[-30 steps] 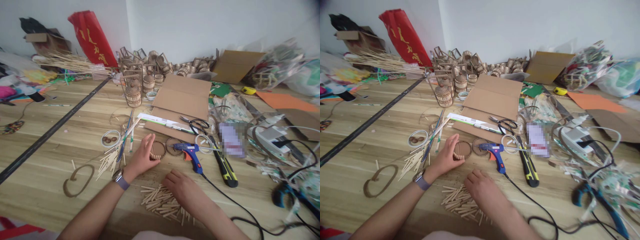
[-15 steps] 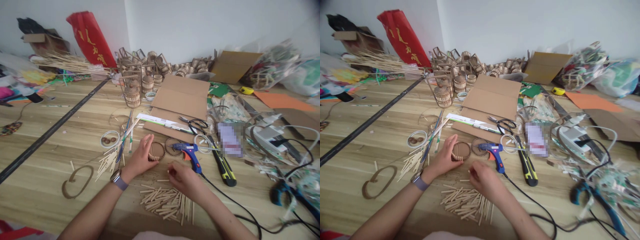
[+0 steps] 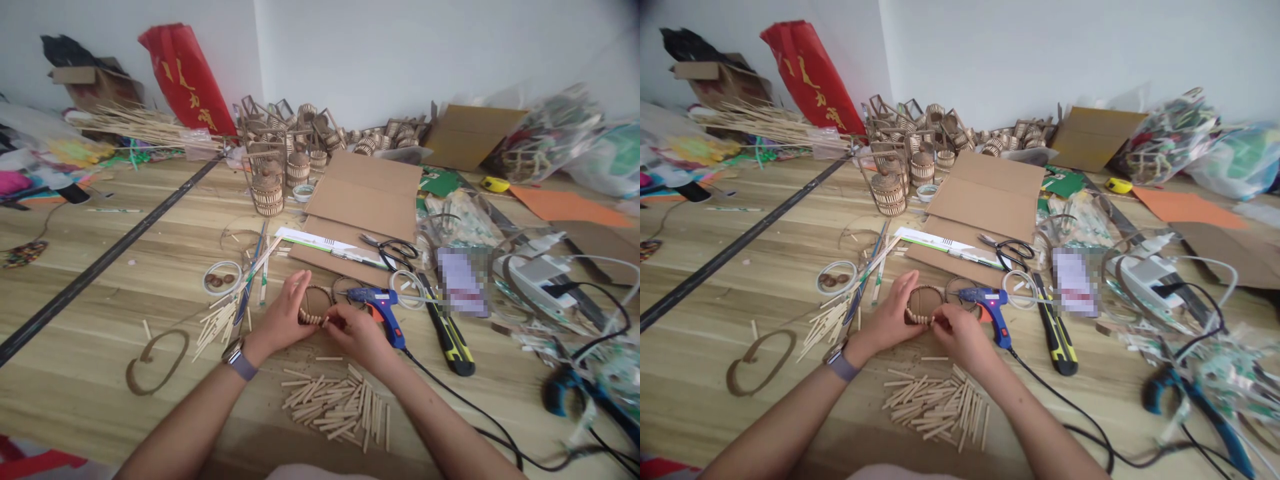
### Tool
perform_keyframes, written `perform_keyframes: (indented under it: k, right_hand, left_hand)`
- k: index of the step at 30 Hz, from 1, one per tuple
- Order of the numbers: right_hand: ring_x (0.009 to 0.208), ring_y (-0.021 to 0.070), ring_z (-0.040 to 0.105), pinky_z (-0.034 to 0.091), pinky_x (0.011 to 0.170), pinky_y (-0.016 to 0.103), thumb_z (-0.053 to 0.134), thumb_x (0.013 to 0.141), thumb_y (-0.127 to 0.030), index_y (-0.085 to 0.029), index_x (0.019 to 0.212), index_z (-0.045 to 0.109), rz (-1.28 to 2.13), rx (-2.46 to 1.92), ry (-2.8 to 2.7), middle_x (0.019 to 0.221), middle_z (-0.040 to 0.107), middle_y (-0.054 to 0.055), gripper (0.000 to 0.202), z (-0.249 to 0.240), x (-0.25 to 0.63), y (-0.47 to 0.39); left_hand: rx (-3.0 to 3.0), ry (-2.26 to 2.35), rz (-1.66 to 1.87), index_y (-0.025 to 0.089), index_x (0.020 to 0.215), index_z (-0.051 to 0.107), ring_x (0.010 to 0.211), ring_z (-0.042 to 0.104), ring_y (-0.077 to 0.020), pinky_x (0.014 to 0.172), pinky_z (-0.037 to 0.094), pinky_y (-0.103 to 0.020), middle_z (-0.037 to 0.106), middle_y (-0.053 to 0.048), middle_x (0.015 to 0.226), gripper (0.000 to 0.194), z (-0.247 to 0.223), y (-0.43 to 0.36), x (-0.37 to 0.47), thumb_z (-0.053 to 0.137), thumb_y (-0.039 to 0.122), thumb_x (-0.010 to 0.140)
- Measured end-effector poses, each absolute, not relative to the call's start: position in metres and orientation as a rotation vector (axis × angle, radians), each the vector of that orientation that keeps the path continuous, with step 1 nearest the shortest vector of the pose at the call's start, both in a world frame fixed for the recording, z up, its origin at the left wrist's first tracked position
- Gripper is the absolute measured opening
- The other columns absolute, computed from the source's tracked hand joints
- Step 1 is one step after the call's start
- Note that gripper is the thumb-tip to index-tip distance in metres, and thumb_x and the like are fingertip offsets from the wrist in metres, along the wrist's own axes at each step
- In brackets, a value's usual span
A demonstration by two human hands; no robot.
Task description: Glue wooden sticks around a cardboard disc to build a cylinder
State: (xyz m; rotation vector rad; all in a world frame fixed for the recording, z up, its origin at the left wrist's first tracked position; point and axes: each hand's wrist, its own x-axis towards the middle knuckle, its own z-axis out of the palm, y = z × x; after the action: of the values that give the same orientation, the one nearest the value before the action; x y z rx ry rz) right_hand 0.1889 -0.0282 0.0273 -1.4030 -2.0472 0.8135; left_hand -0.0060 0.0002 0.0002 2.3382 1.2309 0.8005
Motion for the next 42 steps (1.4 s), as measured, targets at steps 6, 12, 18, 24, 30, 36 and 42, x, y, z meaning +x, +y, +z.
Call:
perform_keyframes:
  k: [6, 12, 18, 24, 30, 36, 42]
  right_hand:
    - [0.064, 0.0143, 0.059, 0.042, 0.059, 0.024, 0.054, 0.082, -0.013, -0.018, 0.081, 0.063, 0.812, -1.424, -2.069, 0.074, 0.068, 0.002, 0.010, 0.024, 0.188, -0.028]
    - [0.069, 0.0153, 0.061, 0.044, 0.063, 0.025, 0.053, 0.084, -0.011, -0.018, 0.083, 0.063, 0.785, -1.422, -2.104, 0.077, 0.068, 0.003, 0.012, 0.024, 0.186, -0.029]
    - [0.069, 0.0155, 0.060, 0.045, 0.065, 0.025, 0.054, 0.085, -0.009, -0.018, 0.082, 0.061, 0.692, -1.384, -2.154, 0.076, 0.065, 0.003, 0.012, 0.022, 0.184, -0.029]
    - [0.072, 0.0163, 0.060, 0.045, 0.066, 0.025, 0.053, 0.088, -0.008, -0.019, 0.082, 0.059, 0.612, -1.309, -2.200, 0.077, 0.062, 0.002, 0.014, 0.021, 0.185, -0.029]
    - [0.076, 0.0174, 0.060, 0.046, 0.068, 0.026, 0.054, 0.089, -0.006, -0.019, 0.084, 0.059, 0.593, -1.234, -2.216, 0.079, 0.061, 0.003, 0.015, 0.021, 0.186, -0.029]
    - [0.078, 0.0182, 0.060, 0.047, 0.069, 0.026, 0.054, 0.089, -0.006, -0.019, 0.084, 0.059, 0.564, -1.181, -2.217, 0.080, 0.062, 0.004, 0.015, 0.018, 0.188, -0.028]
    - [0.079, 0.0182, 0.061, 0.047, 0.069, 0.026, 0.056, 0.089, -0.007, -0.019, 0.085, 0.059, 0.581, -1.180, -2.205, 0.081, 0.062, 0.003, 0.014, 0.016, 0.189, -0.028]
  left_hand:
    - [2.317, 1.222, 0.802, 0.029, 0.152, -0.001, 0.139, 0.036, -0.0346, 0.108, 0.042, -0.053, 0.027, -0.017, 0.152, 0.112, -0.001, 0.000, -0.007, 0.078, 0.021, 0.073]
    - [2.312, 1.216, 0.811, 0.026, 0.153, 0.003, 0.139, 0.037, -0.0352, 0.108, 0.042, -0.053, 0.027, -0.018, 0.152, 0.106, -0.001, 0.000, -0.007, 0.075, 0.021, 0.075]
    - [2.311, 1.206, 0.806, 0.031, 0.152, -0.004, 0.138, 0.038, -0.0344, 0.107, 0.043, -0.054, 0.026, -0.017, 0.151, 0.110, -0.001, 0.001, -0.006, 0.074, 0.019, 0.076]
    - [2.324, 1.194, 0.812, 0.030, 0.152, -0.002, 0.140, 0.035, -0.0340, 0.109, 0.041, -0.053, 0.026, -0.017, 0.151, 0.109, -0.003, 0.001, -0.007, 0.074, 0.019, 0.075]
    - [2.326, 1.214, 0.813, 0.027, 0.152, 0.002, 0.140, 0.035, -0.0348, 0.109, 0.040, -0.055, 0.030, -0.018, 0.150, 0.108, -0.001, 0.001, -0.007, 0.076, 0.020, 0.074]
    - [2.354, 1.201, 0.826, 0.027, 0.152, 0.002, 0.140, 0.035, -0.0341, 0.110, 0.040, -0.054, 0.030, -0.018, 0.149, 0.108, -0.002, 0.001, -0.006, 0.076, 0.019, 0.074]
    - [2.331, 1.203, 0.799, 0.028, 0.152, 0.002, 0.140, 0.035, -0.0340, 0.109, 0.040, -0.053, 0.030, -0.017, 0.150, 0.109, -0.001, 0.001, -0.006, 0.077, 0.019, 0.073]
